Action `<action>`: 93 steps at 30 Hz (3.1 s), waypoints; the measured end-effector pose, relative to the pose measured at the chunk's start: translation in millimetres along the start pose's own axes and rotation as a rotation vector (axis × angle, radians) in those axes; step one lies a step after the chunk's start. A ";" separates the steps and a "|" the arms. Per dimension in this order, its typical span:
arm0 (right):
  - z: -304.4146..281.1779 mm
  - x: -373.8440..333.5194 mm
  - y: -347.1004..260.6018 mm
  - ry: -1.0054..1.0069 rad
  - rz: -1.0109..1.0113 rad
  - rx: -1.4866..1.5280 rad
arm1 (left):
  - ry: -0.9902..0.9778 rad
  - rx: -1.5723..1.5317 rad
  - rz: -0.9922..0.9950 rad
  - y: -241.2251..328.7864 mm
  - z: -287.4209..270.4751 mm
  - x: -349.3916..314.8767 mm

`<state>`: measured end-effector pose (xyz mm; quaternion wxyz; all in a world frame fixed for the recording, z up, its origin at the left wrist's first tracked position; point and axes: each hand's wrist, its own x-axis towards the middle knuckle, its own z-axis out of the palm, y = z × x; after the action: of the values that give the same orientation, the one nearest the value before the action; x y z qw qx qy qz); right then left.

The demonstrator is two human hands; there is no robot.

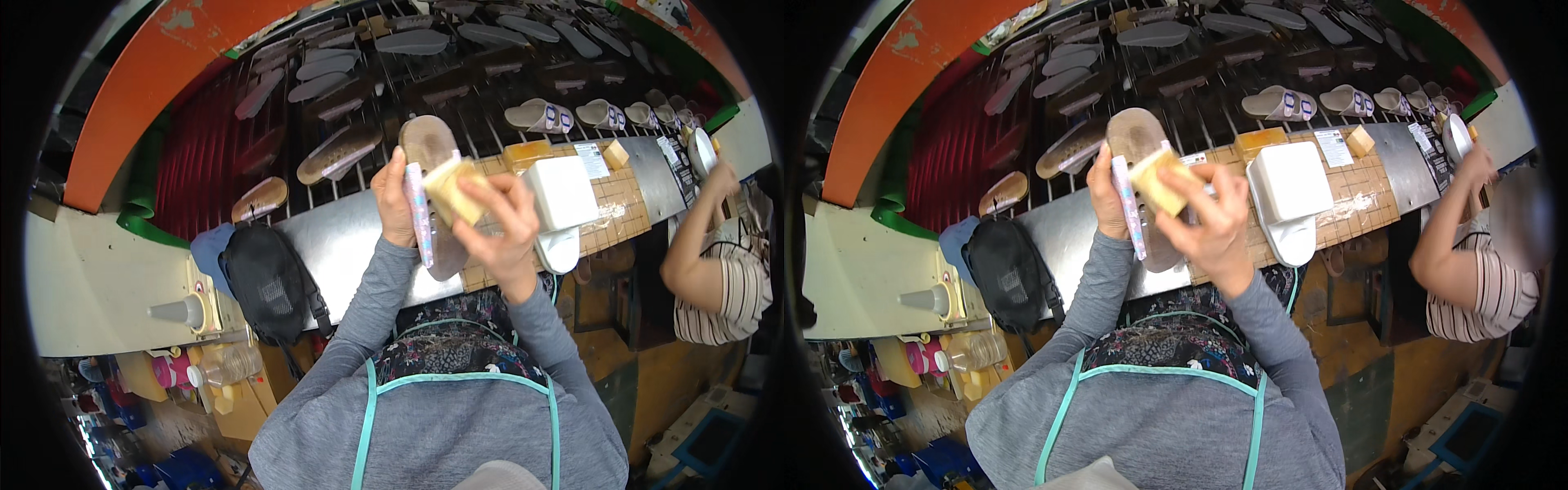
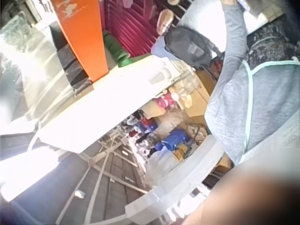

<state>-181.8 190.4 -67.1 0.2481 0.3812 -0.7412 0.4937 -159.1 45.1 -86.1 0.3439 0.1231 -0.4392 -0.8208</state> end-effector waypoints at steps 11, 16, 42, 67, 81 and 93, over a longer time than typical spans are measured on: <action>-22.1 -80.9 4.1 -0.074 0.340 0.179 | 0.248 -0.008 0.132 -34.8 -25.1 111.2; -43.6 -103.3 14.4 -0.065 0.424 0.177 | 0.027 0.170 -0.078 -97.8 -52.4 159.0; -116.9 -171.0 68.9 0.395 0.543 -0.315 | -0.629 1.377 -0.058 -266.8 131.8 185.5; -94.0 -154.0 52.0 0.325 0.162 -0.472 | -0.519 1.199 0.642 -57.7 -104.0 -76.5; -68.4 -122.7 41.4 0.152 0.939 2.050 | -0.394 -0.498 -0.450 8.3 -101.6 -63.3; 1.7 -72.4 -26.1 -0.034 0.364 0.617 | -0.184 -0.479 -0.535 49.7 -104.9 -109.4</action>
<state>-118.2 206.3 -107.4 0.0168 0.3081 -0.6169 0.7241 -3.3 33.1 -118.3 0.0952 0.0750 -0.2159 -0.9689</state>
